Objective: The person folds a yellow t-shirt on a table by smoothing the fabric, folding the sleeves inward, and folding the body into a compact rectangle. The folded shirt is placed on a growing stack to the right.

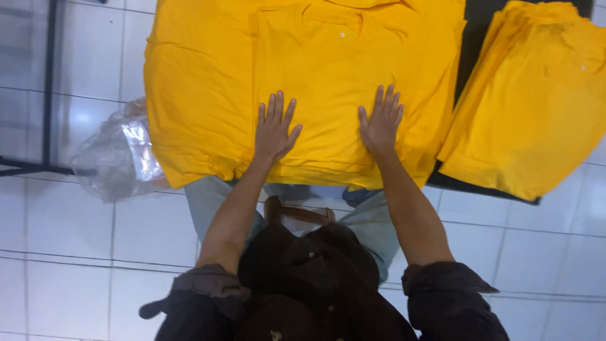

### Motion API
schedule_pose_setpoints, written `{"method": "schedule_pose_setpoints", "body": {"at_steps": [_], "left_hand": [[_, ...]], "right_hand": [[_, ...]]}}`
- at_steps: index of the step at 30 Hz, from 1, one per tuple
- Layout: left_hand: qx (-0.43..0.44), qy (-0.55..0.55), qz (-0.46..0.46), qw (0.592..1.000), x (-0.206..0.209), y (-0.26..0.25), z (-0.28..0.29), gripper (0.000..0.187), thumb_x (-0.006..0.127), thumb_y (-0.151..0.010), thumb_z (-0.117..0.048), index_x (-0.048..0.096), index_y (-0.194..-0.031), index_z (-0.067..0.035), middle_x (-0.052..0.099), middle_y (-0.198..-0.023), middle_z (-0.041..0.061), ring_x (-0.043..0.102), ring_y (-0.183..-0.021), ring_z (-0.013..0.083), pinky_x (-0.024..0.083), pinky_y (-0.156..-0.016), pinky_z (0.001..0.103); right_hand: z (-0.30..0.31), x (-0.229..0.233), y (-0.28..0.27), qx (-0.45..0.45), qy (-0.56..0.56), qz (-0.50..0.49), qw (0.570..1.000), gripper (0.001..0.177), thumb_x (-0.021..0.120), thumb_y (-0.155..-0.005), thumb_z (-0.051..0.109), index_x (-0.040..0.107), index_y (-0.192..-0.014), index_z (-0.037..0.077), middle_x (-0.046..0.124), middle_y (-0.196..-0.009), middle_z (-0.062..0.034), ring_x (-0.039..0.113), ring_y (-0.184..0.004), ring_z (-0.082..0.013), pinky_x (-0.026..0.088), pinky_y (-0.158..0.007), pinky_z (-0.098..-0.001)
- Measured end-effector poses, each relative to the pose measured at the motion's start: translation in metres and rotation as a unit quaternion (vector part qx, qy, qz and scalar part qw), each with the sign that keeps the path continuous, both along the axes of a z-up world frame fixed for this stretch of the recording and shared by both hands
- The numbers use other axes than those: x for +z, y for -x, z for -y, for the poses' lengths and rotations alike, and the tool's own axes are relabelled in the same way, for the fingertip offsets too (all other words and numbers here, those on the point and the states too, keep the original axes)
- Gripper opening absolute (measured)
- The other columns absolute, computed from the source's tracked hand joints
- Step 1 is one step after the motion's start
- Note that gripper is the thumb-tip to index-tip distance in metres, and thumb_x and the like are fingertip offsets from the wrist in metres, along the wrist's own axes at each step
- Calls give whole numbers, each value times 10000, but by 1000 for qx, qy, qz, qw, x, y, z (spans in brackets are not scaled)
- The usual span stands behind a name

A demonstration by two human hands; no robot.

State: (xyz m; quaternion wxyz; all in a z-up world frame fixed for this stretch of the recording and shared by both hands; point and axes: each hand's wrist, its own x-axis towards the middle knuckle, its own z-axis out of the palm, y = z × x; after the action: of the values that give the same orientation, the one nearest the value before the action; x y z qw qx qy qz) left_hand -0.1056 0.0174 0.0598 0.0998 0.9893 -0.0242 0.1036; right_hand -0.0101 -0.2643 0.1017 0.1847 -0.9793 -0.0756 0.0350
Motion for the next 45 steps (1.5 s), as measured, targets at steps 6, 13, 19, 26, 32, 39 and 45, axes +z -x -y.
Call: {"method": "schedule_pose_setpoints", "body": {"at_steps": [6, 13, 19, 26, 32, 39, 45], "left_hand": [[-1, 57, -106, 993, 18, 13, 10, 682, 291, -1081, -596, 169, -1679, -292, 70, -1744, 106, 46, -1606, 299, 4, -1283, 555], [-29, 27, -76, 996, -6, 64, 11, 677, 356, -1067, -628, 210, -1666, -347, 104, -1737, 131, 22, -1596, 333, -8, -1257, 569], [-36, -2, -58, 998, -7, 79, -29, 687, 302, -1054, -690, 231, -1657, -369, 144, -1726, 161, 71, -1588, 355, 19, -1248, 582], [-50, 22, -70, 996, 18, 98, -22, 876, 376, -977, -798, 242, -1671, -280, 131, -1724, 186, 69, -1589, 360, 8, -1246, 586], [-87, 13, -62, 994, -19, 115, -37, 711, 670, -952, -135, 411, -1609, -216, 304, -1675, 189, 243, -1563, 344, 192, -1242, 580], [-79, 36, 24, 996, -5, 101, -40, 284, 639, -1044, -130, 694, -1322, -127, 587, -1446, 172, 492, -1423, 311, 408, -1178, 468], [-32, 110, 43, 993, 58, 87, -39, 296, 367, -1144, -244, 564, -1361, -202, 634, -1105, -8, 653, -1112, 156, 512, -1004, 330]], "right_hand": [[1, -5, 8, 21, 3, -61, 998, 762, 424, -1115, 537, 114, -1692, 147, 48, -1726, -209, 75, -1581, -464, 40, -1237, -673], [-47, -17, 105, 119, 78, 108, 984, 694, 552, -1044, 440, 349, -1638, 143, 281, -1674, -217, 278, -1536, -415, 194, -1187, -652], [13, -31, 102, 150, 150, 193, 958, 621, 502, -1080, 511, 429, -1626, 223, 371, -1641, -203, 376, -1493, -392, 220, -1154, -619], [44, -3, 117, 117, 38, 52, 991, 556, 514, -1081, 432, 468, -1579, 191, 278, -1668, -207, 258, -1526, -452, 152, -1202, -647], [38, -35, 141, 157, 21, 99, 982, 610, 735, -874, 247, 606, -1469, 225, 454, -1596, -125, 384, -1494, -355, 161, -1199, -613], [30, -10, 125, 105, -63, 96, 988, 231, 633, -1060, 239, 706, -1278, 255, 628, -1398, 16, 503, -1414, -198, 131, -1240, -549], [23, 85, 110, 83, -153, 78, 982, 295, 528, -1132, 159, 609, -1409, 95, 697, -1222, -108, 641, -1217, -260, 409, -1140, -440]]}}
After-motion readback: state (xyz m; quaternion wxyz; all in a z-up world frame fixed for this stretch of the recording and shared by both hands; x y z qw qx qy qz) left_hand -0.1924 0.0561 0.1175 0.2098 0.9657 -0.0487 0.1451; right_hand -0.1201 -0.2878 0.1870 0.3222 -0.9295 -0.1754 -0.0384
